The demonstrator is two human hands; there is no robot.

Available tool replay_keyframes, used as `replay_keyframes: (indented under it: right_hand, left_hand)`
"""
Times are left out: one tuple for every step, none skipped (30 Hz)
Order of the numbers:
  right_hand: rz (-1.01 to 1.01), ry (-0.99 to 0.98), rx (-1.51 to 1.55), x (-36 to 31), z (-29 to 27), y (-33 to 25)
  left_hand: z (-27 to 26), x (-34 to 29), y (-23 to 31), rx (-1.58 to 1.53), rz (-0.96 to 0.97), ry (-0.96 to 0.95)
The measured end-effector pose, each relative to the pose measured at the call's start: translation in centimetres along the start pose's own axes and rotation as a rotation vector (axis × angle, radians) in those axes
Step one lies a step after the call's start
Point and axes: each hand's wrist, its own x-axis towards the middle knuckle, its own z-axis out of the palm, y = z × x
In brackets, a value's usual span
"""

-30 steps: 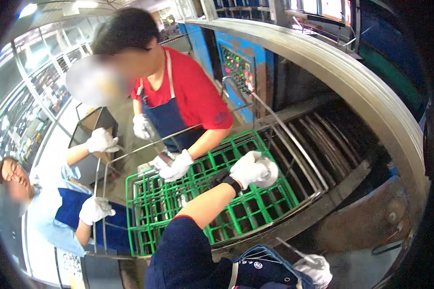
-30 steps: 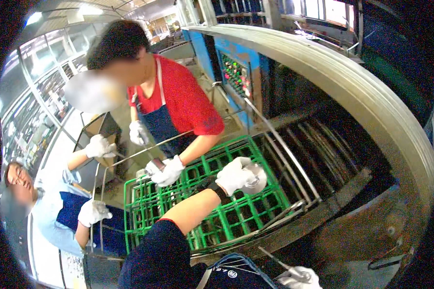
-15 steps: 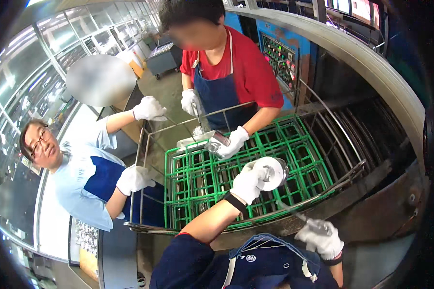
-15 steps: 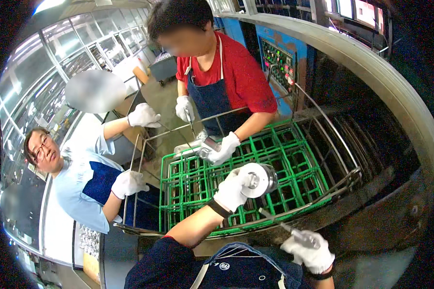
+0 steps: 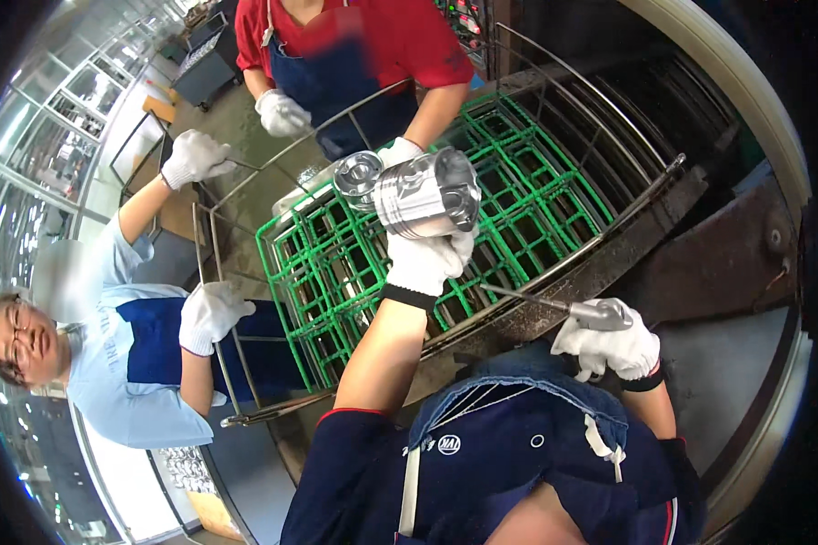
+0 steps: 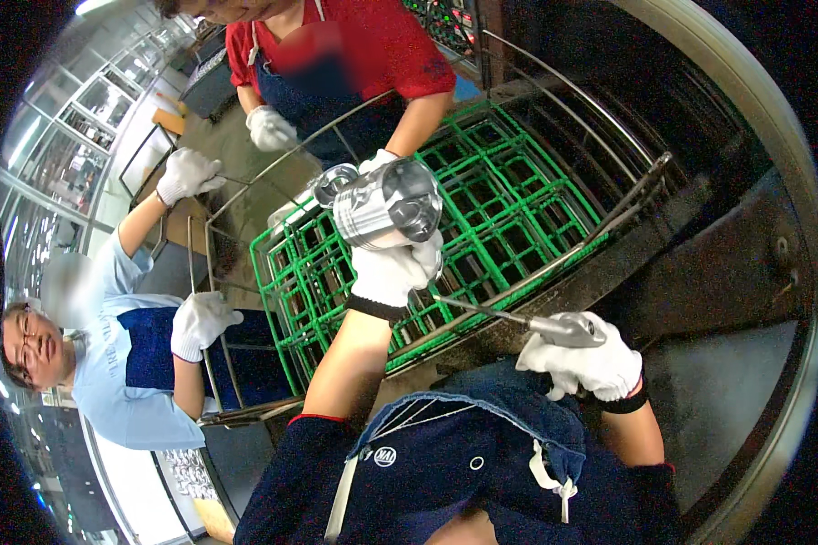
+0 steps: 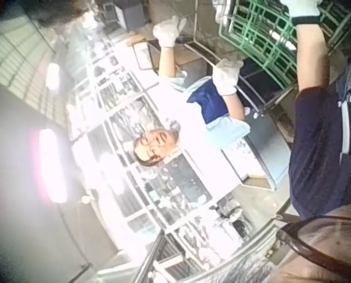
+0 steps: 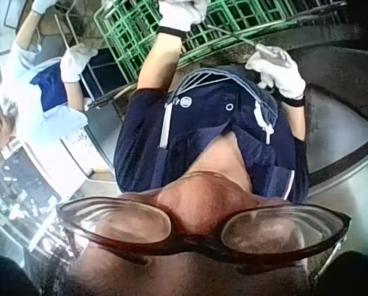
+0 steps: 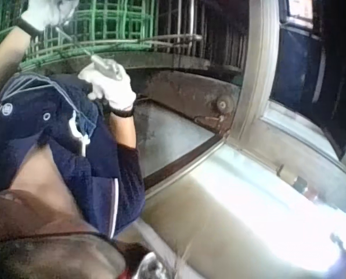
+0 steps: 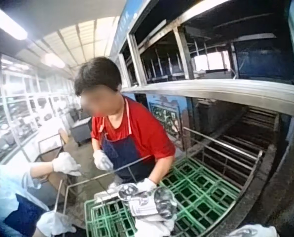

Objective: Inspecting metal pistons at a workstation and placing them into storage bins.

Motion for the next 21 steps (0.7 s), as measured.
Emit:
replay_keyframes:
  right_hand:
    - [-0.089, 0.292, 0.496, 0.1, -0.3, 5.1]
    - [-0.123, 0.163, 0.421, 0.6, -0.2, 1.4]
    - [-0.101, 0.215, 0.376, 0.9, -0.3, -0.2]
    - [-0.079, 0.276, 0.331, 0.9, -0.4, -0.8]
    - [-0.11, 0.296, 0.291, 1.0, -0.3, -1.0]
    - [-0.113, 0.306, 0.294, 0.9, -0.3, -1.1]
    - [-0.104, 0.288, 0.302, 0.7, 0.1, -1.3]
    - [-0.105, 0.272, 0.303, 0.6, 0.3, -1.9]
    - [-0.14, 0.253, 0.206, 0.4, 0.6, -2.7]
    - [-0.164, 0.252, 0.112, 1.8, 1.1, -3.0]
    - [-0.271, 0.221, 0.061, 2.8, 0.2, -1.5]
    - [-0.257, 0.24, -0.008, 3.2, -0.2, -1.0]
    - [-0.191, 0.215, -0.034, 3.1, -0.1, -1.8]
    - [-0.113, 0.19, -0.058, 2.9, 0.0, -2.4]
    - [-0.079, 0.225, 0.046, 2.8, 0.4, -2.4]
    - [-0.033, 0.256, 0.149, 2.6, 1.0, -2.3]
    - [-0.045, 0.248, 0.13, 2.8, 1.0, -2.1]
    - [-0.079, 0.219, 0.145, 3.0, 0.6, -1.7]
    - [-0.11, 0.189, 0.164, 3.4, 0.3, -1.6]
    - [-0.108, 0.184, 0.154, 3.6, 0.4, -1.6]
    - [-0.105, 0.192, 0.161, 3.6, 0.7, -1.7]
  left_hand:
    - [0.1, 0.6, -0.4, -0.006, -0.039, -0.012]
    - [-0.6, 0.6, -0.2, 0.019, -0.052, -0.041]
    - [-1.1, 0.6, -0.1, 0.045, -0.064, -0.072]
    - [-0.7, 0.7, -0.5, 0.042, -0.078, -0.068]
    - [0.2, 0.8, -1.0, 0.05, -0.022, 0.087]
    - [0.9, 1.0, -1.3, 0.061, 0.038, 0.238]
    - [0.3, 0.6, -1.0, 0.047, -0.005, 0.207]
    - [0.8, -0.4, -1.0, 0.045, -0.168, 0.051]
    - [-1.4, -0.2, -0.9, -0.077, -0.129, -0.083]
    - [-3.4, 0.8, 0.0, -0.175, -0.064, -0.238]
    - [-2.3, 2.3, -0.6, -0.14, -0.068, -0.308]
    - [-1.4, 2.5, -1.7, -0.033, -0.108, -0.161]
    - [-0.6, 1.6, -2.9, 0.064, -0.122, -0.003]
    - [0.1, 0.9, -3.5, 0.149, -0.127, 0.168]
    - [1.1, 0.4, -3.8, 0.12, -0.152, 0.147]
    - [1.5, -0.3, -4.0, 0.082, -0.177, 0.131]
    - [0.7, -0.4, -3.6, 0.087, -0.172, 0.121]
    - [0.7, -0.5, -3.6, 0.084, -0.16, 0.109]
    - [1.2, -0.6, -3.8, 0.113, -0.123, 0.135]
    - [1.8, -0.8, -4.1, 0.141, -0.09, 0.164]
    - [2.5, -1.0, -4.5, 0.191, -0.044, 0.255]
